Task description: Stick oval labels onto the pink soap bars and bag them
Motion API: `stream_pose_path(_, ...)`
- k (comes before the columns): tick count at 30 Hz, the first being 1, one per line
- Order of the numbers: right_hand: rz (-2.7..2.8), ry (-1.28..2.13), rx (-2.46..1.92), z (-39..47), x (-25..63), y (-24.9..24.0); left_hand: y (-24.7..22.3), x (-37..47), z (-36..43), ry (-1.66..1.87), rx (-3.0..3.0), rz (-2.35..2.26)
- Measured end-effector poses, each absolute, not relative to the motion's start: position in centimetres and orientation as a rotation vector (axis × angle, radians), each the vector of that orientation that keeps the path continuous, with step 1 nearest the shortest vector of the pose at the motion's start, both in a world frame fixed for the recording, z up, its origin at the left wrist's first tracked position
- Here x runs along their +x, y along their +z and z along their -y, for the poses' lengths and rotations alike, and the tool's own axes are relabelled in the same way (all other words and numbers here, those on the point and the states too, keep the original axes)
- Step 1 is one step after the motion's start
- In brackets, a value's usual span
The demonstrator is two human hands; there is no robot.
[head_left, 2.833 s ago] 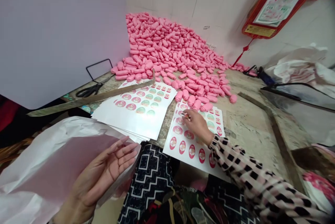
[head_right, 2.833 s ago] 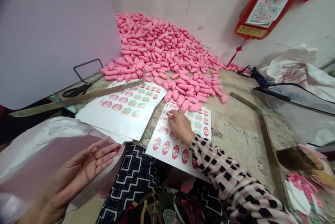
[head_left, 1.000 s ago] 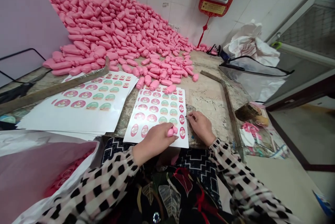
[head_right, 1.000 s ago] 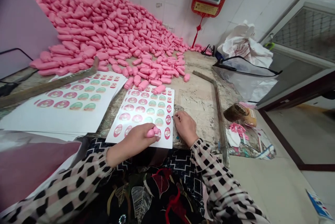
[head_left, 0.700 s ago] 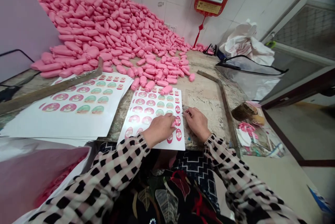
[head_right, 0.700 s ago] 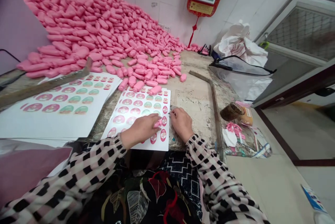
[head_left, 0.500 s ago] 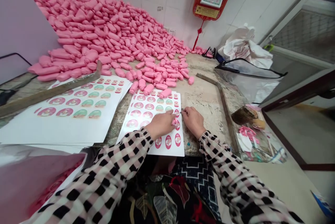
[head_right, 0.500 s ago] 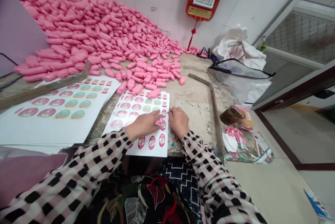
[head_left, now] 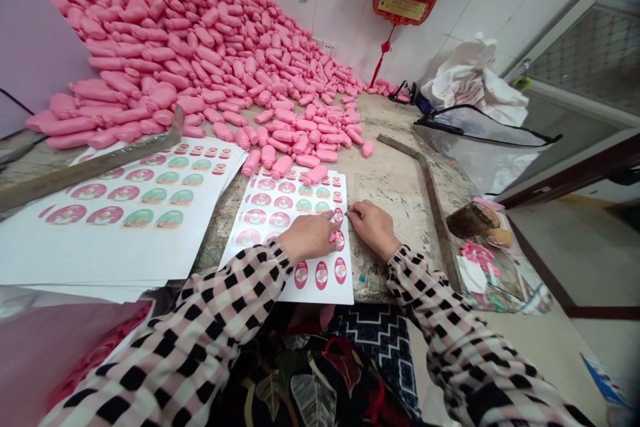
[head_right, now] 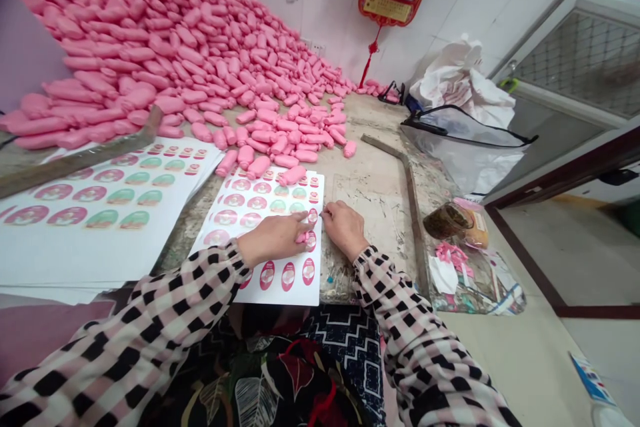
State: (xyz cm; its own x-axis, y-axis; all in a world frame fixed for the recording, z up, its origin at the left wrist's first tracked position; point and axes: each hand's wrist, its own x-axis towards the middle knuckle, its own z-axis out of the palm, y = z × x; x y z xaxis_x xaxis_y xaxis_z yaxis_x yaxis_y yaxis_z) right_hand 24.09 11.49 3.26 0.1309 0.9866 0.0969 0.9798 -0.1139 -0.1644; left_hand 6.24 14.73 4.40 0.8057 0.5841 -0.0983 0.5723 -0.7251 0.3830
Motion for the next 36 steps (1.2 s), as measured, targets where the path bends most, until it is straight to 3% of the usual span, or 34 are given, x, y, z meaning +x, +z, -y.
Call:
stream_pose_path(10, 1.625, 0.34, -2.206, -11.2, 23.7, 2.1, 4.8, 6.4, -15.0, -0.078, 2.586, -0.863)
stream_pose_path(20, 1.613, 0.259, -2.38, -12.0, 22.5, 3.3, 5.6, 7.1, -16.5, -0.217, 2.501, -0.85)
stream_pose_path(23, 1.729, 0.046, -2.344, -12.0, 22.0, 3.7, 5.1, 7.1, -16.6, -0.192, 2.467, -0.857)
stream_pose_path(29, 1.727, -0.158, -2.177, -10.9, 21.4, 4.6, 4.5, 7.2, -16.4, -0.011, 2.318, -0.882)
stream_pose_path(36, 1.228, 0.356, -1.887, -10.0, 22.9, 6.1, 4.4, 4.5, -14.7, 0.516, 1.928, -0.898)
